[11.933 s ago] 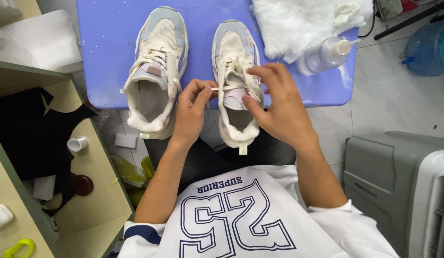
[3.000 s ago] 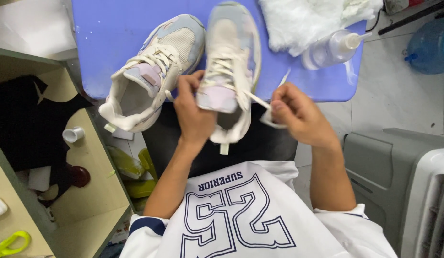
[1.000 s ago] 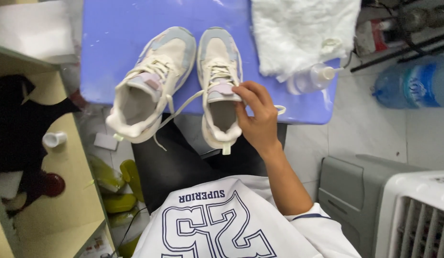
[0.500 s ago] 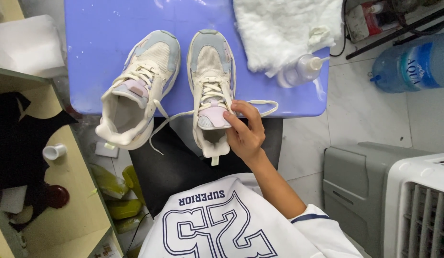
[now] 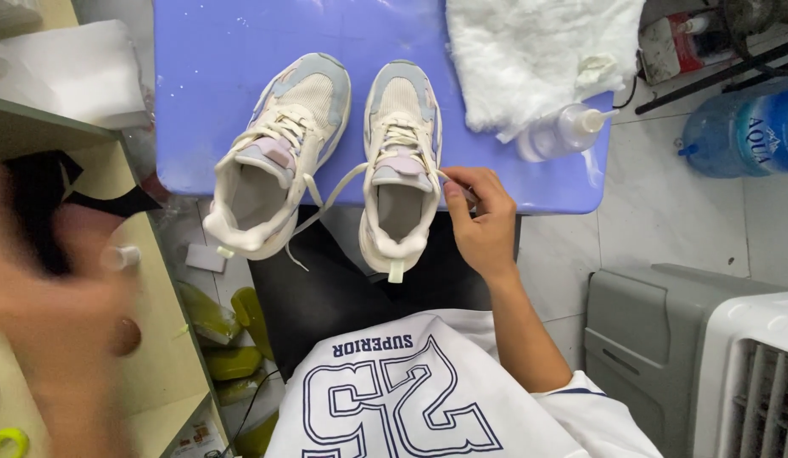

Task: The person unlaces the right shoe, removes the insole, and then wipes the interior and exterior of the shoe with a cloth before beginning to re-lace it.

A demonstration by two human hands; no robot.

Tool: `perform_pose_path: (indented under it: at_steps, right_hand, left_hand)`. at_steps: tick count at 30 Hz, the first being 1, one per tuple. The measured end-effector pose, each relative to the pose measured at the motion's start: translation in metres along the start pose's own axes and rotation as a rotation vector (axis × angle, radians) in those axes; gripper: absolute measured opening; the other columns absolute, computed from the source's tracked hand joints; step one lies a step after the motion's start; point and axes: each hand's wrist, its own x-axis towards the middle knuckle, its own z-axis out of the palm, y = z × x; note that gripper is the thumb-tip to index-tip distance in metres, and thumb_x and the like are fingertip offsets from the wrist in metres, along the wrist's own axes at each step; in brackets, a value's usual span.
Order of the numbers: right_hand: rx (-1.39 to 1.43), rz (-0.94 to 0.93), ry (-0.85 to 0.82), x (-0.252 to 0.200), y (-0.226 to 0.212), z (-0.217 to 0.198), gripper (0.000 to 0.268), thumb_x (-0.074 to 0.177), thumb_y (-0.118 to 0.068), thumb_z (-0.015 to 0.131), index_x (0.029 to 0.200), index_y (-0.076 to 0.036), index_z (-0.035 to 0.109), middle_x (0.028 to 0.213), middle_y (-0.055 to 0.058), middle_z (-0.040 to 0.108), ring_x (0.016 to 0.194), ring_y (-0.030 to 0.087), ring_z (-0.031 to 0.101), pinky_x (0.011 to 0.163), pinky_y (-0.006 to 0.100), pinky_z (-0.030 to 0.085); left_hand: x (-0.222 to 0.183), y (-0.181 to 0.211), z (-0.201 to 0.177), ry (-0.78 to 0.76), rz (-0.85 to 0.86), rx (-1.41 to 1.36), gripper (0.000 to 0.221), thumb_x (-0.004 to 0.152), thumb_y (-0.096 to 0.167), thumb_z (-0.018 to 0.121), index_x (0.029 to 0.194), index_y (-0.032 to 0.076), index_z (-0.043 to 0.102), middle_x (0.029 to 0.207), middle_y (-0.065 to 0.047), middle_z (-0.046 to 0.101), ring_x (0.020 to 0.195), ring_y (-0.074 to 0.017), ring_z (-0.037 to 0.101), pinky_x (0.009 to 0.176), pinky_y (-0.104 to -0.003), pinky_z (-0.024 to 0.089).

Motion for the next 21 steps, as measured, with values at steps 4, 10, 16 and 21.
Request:
perform_pose_path:
  at_steps: [4,10,16,21]
  right_hand:
    - [-0.185,-0.340,0.084,0.004,0.005,0.005,0.014,0.102,0.007,0.076,0.108,-0.006,0.078,0.103,0.007,0.075,0.093,0.024,0.068,0.085,0.034,0.054]
    - [-0.314,-0.602,0.325,0.001,0.035,0.009,0.024,0.090,0.009,0.087,0.105,-0.009,0.088,0.093,0.003,0.076,0.076,0.018,0.070,0.065,0.032,0.057]
    - [0.014,-0.293,0.095,-0.011,0.008,0.005,0.020,0.100,-0.017,0.079,0.118,-0.008,0.080,0.113,0.012,0.077,0.094,0.027,0.075,0.078,0.037,0.060]
    - [0.018,-0.176,0.112,-0.015,0.001,0.035,0.052,0.100,0.004,0.070,0.149,-0.007,0.057,0.100,0.006,0.047,0.076,0.017,0.049,0.052,0.029,0.042]
  left_hand:
    - [-0.013,0.096,0.069,-0.110,0.383,-0.375,0.064,0.096,0.022,0.089,0.145,-0.004,0.058,0.147,-0.022,0.062,0.145,-0.0415,0.060,0.127,-0.055,0.044]
    - [0.009,0.120,0.187,-0.556,0.235,-0.301,0.102,0.074,0.013,0.095,0.164,0.010,0.047,0.142,-0.042,0.055,0.115,-0.0678,0.064,0.092,-0.075,0.054]
    - [-0.014,0.105,0.199,-0.257,0.296,-0.291,0.065,0.082,-0.007,0.074,0.145,0.001,0.061,0.103,-0.018,0.062,0.096,-0.0404,0.067,0.087,-0.051,0.058]
    - [-0.011,0.103,0.158,-0.432,0.246,-0.542,0.064,0.087,0.007,0.086,0.144,-0.008,0.062,0.116,-0.022,0.065,0.107,-0.0402,0.069,0.096,-0.046,0.060]
